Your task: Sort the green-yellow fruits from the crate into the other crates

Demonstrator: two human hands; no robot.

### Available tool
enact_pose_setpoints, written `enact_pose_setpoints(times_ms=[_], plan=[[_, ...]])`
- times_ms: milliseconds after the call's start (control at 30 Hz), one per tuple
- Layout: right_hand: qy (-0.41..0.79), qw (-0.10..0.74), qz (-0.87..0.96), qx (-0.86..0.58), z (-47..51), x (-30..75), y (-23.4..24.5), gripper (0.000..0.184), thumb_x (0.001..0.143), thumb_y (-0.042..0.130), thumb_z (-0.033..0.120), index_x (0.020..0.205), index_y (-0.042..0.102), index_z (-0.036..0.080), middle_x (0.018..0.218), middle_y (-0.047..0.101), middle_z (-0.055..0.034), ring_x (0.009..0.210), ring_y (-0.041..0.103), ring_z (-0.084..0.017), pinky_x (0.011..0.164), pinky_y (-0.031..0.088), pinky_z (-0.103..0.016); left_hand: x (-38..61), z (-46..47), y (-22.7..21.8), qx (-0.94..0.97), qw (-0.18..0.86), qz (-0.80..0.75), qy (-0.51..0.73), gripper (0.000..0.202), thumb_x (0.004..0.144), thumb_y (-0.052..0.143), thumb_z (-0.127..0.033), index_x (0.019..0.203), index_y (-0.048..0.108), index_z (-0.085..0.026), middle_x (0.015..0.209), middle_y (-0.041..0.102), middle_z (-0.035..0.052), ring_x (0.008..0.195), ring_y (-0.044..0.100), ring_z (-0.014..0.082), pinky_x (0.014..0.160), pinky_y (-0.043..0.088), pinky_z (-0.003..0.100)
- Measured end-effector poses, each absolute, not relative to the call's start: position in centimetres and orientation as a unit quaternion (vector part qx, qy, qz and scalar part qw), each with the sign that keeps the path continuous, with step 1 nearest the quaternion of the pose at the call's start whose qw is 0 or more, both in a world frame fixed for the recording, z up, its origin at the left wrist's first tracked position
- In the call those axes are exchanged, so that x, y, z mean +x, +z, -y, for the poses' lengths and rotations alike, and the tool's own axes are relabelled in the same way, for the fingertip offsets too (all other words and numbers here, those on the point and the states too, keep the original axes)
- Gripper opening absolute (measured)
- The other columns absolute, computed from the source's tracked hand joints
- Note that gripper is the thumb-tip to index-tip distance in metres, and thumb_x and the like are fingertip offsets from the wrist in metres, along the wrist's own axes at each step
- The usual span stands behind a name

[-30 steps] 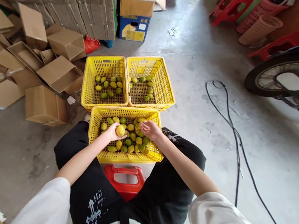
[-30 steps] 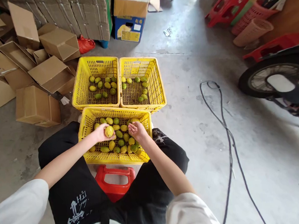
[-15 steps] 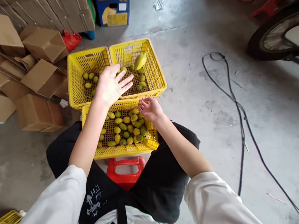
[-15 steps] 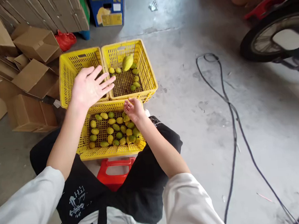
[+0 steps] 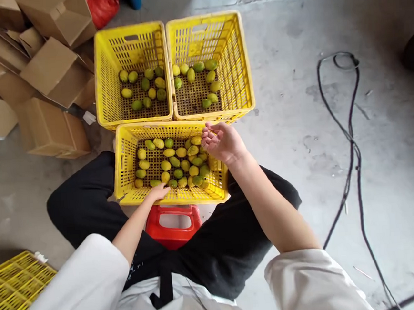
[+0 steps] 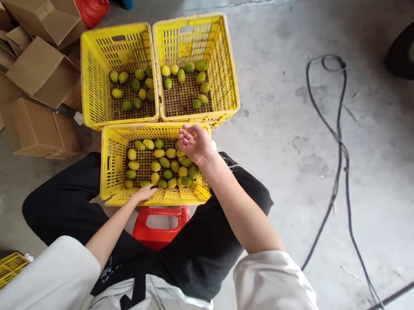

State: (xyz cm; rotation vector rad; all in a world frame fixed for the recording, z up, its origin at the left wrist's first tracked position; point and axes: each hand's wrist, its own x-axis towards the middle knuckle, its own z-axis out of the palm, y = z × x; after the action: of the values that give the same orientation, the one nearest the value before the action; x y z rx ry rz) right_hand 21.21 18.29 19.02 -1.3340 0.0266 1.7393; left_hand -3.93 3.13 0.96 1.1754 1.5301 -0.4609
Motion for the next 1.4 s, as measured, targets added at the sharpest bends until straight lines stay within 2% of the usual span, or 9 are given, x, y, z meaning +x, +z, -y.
enact_pose_setpoints(times_ms=[133, 300, 367, 667, 833, 1000, 1100, 1233, 1400], plan=[[0.682, 0.397, 0.170, -0.591, -17.0, 20.6, 16.1, 0.017, 0.098, 0.048, 0.010, 0.096, 0.060, 0.022, 0.077, 0.064, 0.0015, 0.065, 0.062, -0.010, 0.060, 0.052, -0.017, -3.5, -3.8, -0.2, 0.501, 0.537, -0.639, -0.230, 0.065, 0.097, 0.058, -0.057, 0.154, 0.063, -0.024, 0.168, 0.054, 0.0189, 0.163, 0.040, 0.0403, 0.136, 0.007, 0.059], [0.722, -0.021, 0.373, -0.582, -12.9, 17.9, 9.6, 0.039, 0.072, 0.079, -0.006, 0.095, 0.069, 0.024, 0.074, 0.069, 0.0042, 0.072, 0.070, -0.018, 0.071, 0.059, -0.028, -4.3, -3.5, -2.1, 0.483, 0.571, -0.610, -0.262, 0.063, 0.093, 0.064, -0.050, 0.151, 0.065, -0.025, 0.171, 0.051, 0.0163, 0.161, 0.044, 0.0385, 0.133, 0.026, 0.052], [0.663, -0.094, 0.362, -0.649, -12.5, 16.6, 6.8, 0.037, 0.070, 0.079, -0.010, 0.085, 0.069, 0.022, 0.071, 0.067, 0.0014, 0.085, 0.076, -0.024, 0.083, 0.064, -0.036, -4.7, -3.4, -2.7, 0.470, 0.584, -0.608, -0.260, 0.065, 0.094, 0.063, -0.046, 0.154, 0.062, -0.023, 0.173, 0.047, 0.0164, 0.162, 0.043, 0.0369, 0.132, 0.028, 0.048], [0.530, -0.057, 0.463, -0.708, -21.5, 11.4, -3.9, 0.039, 0.077, 0.074, -0.006, 0.106, 0.069, 0.020, 0.146, 0.065, -0.0206, 0.160, 0.041, -0.044, 0.125, 0.044, -0.064, -5.6, -4.4, -5.1, 0.351, 0.621, -0.682, -0.164, 0.059, 0.087, 0.069, -0.026, 0.145, 0.065, -0.014, 0.172, 0.043, 0.0271, 0.167, 0.029, 0.0466, 0.137, 0.005, 0.058], [0.553, -0.098, 0.462, -0.686, -24.2, 9.2, -6.8, 0.060, 0.082, 0.065, -0.004, 0.136, 0.064, 0.021, 0.168, 0.044, -0.0204, 0.157, 0.044, -0.045, 0.129, 0.034, -0.069, -4.5, -5.6, -6.1, 0.228, 0.633, -0.736, -0.071, 0.033, 0.083, 0.077, -0.020, 0.114, 0.066, -0.015, 0.152, 0.060, 0.0272, 0.159, 0.043, 0.0477, 0.129, 0.031, 0.051], [0.559, -0.126, 0.456, -0.681, -24.3, 8.3, -9.3, 0.068, 0.089, 0.065, 0.004, 0.152, 0.050, 0.023, 0.164, 0.037, -0.0253, 0.146, 0.056, -0.046, 0.121, 0.043, -0.067, -4.1, -7.4, -7.2, 0.062, 0.630, -0.770, 0.083, 0.022, 0.096, 0.072, -0.033, 0.087, 0.054, -0.025, 0.098, 0.073, 0.0125, 0.130, 0.068, 0.0340, 0.092, 0.053, 0.034], [0.546, -0.132, 0.498, -0.660, -23.7, 9.0, -10.7, 0.064, 0.094, 0.065, 0.013, 0.154, 0.046, 0.026, 0.166, 0.032, -0.0238, 0.150, 0.050, -0.047, 0.120, 0.044, -0.066, -4.2, -8.0, -8.4, 0.062, 0.620, -0.778, 0.081, 0.024, 0.088, 0.081, -0.033, 0.098, 0.061, -0.022, 0.122, 0.073, 0.0169, 0.139, 0.062, 0.0369, 0.101, 0.051, 0.038], [0.508, -0.073, 0.560, -0.650, -22.2, 10.0, -11.8, 0.060, 0.095, 0.068, 0.019, 0.149, 0.044, 0.025, 0.164, 0.037, -0.0197, 0.160, 0.035, -0.037, 0.126, 0.039, -0.057, -3.8, -8.1, -9.9, 0.281, 0.619, -0.726, -0.106, 0.072, 0.074, 0.094, -0.035, 0.138, 0.064, -0.020, 0.169, 0.044, 0.0220, 0.144, 0.056, 0.0474, 0.115, 0.046, 0.046], [0.487, -0.004, 0.525, -0.698, -21.1, 10.9, -12.7, 0.046, 0.096, 0.074, 0.027, 0.134, 0.049, 0.021, 0.143, 0.059, -0.0196, 0.135, 0.060, -0.034, 0.111, 0.054, -0.050, -3.4, -7.7, -10.7, 0.378, 0.582, -0.686, -0.220, 0.071, 0.093, 0.078, -0.033, 0.157, 0.052, -0.016, 0.161, 0.053, 0.0245, 0.139, 0.063, 0.0407, 0.108, 0.052, 0.042]])
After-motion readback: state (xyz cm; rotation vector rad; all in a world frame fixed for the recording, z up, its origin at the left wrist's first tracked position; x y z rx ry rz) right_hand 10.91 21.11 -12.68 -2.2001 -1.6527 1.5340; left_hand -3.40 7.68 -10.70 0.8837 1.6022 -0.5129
